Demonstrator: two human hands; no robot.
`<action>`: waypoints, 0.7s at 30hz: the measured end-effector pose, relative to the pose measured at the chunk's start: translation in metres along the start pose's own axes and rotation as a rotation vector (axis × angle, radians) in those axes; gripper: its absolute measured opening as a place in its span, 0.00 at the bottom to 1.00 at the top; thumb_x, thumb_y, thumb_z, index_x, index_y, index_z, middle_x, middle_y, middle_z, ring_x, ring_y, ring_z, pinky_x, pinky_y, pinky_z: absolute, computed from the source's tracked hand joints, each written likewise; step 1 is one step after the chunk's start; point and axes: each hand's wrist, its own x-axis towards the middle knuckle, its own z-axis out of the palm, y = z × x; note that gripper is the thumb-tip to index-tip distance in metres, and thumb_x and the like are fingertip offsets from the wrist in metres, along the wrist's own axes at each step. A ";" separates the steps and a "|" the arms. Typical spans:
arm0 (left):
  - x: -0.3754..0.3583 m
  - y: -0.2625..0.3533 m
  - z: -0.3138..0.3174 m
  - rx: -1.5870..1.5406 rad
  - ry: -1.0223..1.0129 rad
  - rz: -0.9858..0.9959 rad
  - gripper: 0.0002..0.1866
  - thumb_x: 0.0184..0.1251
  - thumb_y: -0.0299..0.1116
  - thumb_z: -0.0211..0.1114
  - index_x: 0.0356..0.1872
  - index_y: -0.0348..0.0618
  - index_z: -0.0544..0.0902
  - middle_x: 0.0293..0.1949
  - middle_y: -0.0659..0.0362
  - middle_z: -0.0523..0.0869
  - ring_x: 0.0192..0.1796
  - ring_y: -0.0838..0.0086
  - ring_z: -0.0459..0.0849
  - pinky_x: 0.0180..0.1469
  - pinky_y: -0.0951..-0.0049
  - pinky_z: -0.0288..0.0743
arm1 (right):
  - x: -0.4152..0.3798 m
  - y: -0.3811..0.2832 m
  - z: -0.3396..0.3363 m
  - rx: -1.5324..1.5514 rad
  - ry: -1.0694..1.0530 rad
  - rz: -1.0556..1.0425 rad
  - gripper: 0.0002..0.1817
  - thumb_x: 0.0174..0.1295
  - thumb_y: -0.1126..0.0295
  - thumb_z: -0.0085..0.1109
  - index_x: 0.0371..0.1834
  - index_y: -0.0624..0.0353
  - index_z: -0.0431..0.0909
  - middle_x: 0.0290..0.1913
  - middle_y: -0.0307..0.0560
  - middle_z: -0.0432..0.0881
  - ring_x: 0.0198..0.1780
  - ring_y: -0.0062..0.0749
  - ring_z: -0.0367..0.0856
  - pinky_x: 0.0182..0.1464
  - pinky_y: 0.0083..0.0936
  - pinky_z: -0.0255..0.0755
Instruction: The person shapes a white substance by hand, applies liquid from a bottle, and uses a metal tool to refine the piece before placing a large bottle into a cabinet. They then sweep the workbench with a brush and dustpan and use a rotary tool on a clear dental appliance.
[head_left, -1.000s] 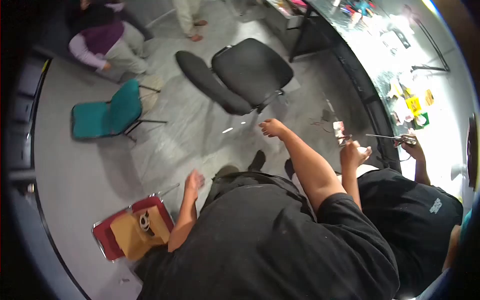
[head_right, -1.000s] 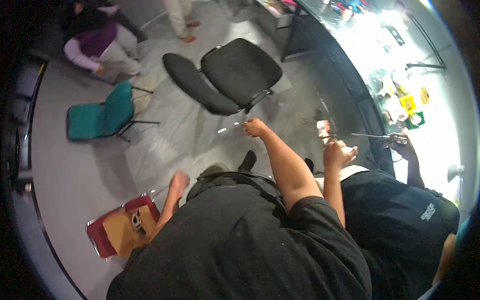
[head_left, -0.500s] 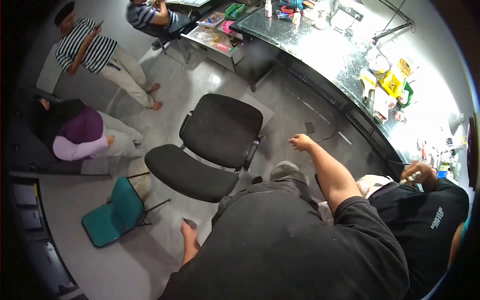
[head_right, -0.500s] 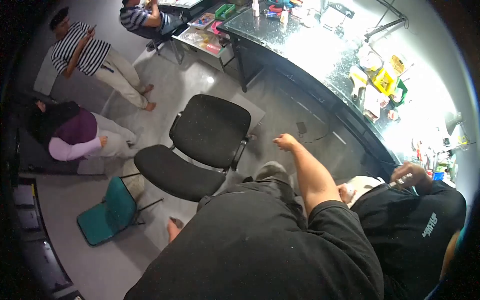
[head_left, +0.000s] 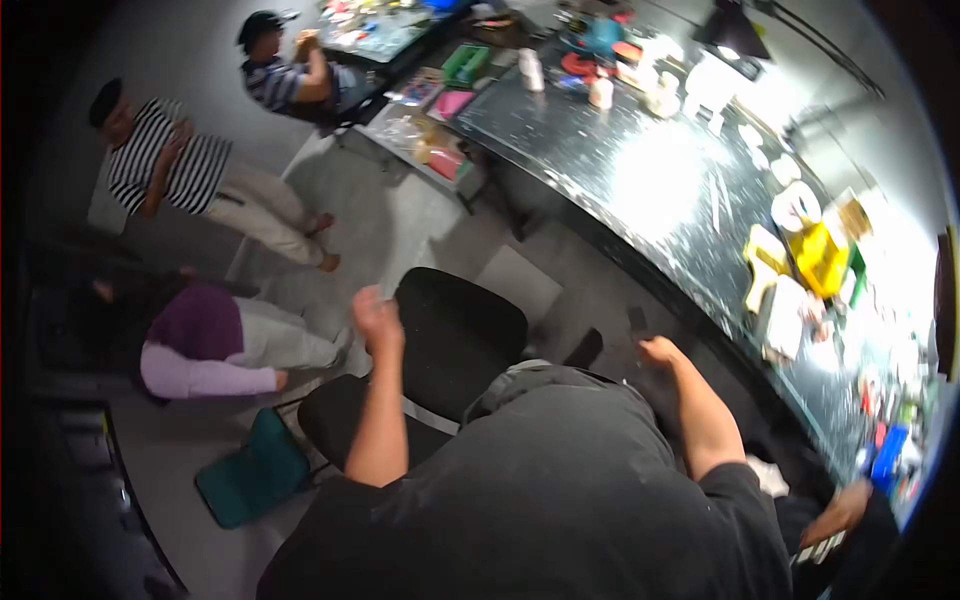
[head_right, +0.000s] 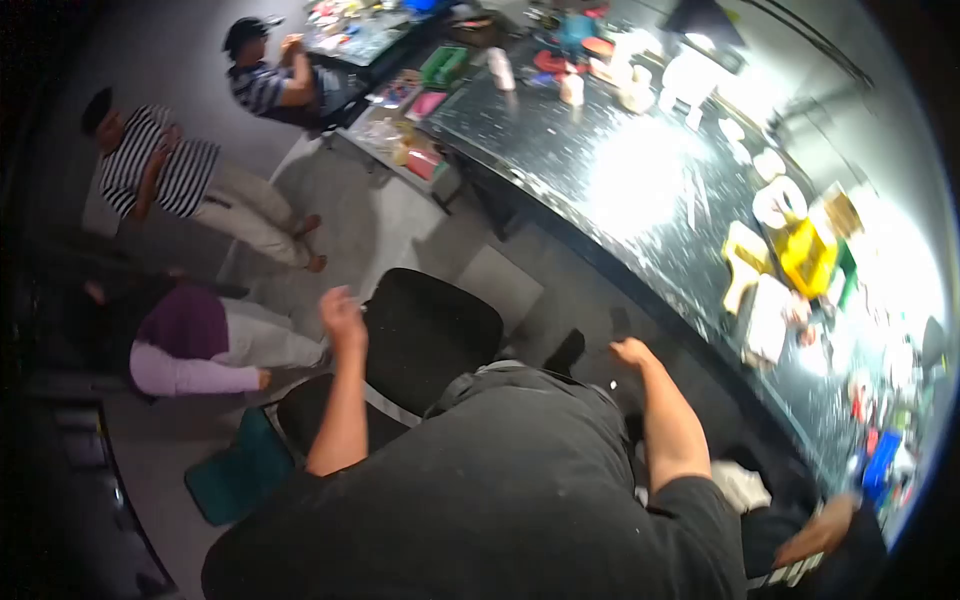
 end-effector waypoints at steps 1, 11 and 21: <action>-0.008 0.009 0.028 0.089 -0.173 0.342 0.12 0.63 0.29 0.61 0.47 0.39 0.81 0.49 0.52 0.80 0.53 0.64 0.79 0.59 0.65 0.72 | 0.020 0.016 -0.011 -0.059 -0.068 -0.018 0.24 0.66 0.51 0.51 0.35 0.64 0.87 0.28 0.49 0.86 0.31 0.37 0.84 0.37 0.39 0.76; -0.050 0.048 0.173 -0.454 -1.310 -0.660 0.35 0.73 0.60 0.50 0.64 0.37 0.76 0.62 0.55 0.78 0.63 0.70 0.74 0.69 0.72 0.61 | 0.112 0.092 0.029 0.167 -0.377 0.147 0.29 0.72 0.53 0.44 0.71 0.56 0.67 0.73 0.54 0.67 0.73 0.41 0.64 0.71 0.41 0.60; 0.150 0.162 0.241 -0.665 -1.264 -0.530 0.15 0.78 0.38 0.54 0.56 0.42 0.79 0.44 0.56 0.87 0.43 0.77 0.86 0.50 0.77 0.76 | -0.001 -0.113 -0.040 0.427 -0.196 0.148 0.30 0.68 0.47 0.46 0.59 0.61 0.79 0.62 0.55 0.79 0.61 0.44 0.77 0.63 0.38 0.68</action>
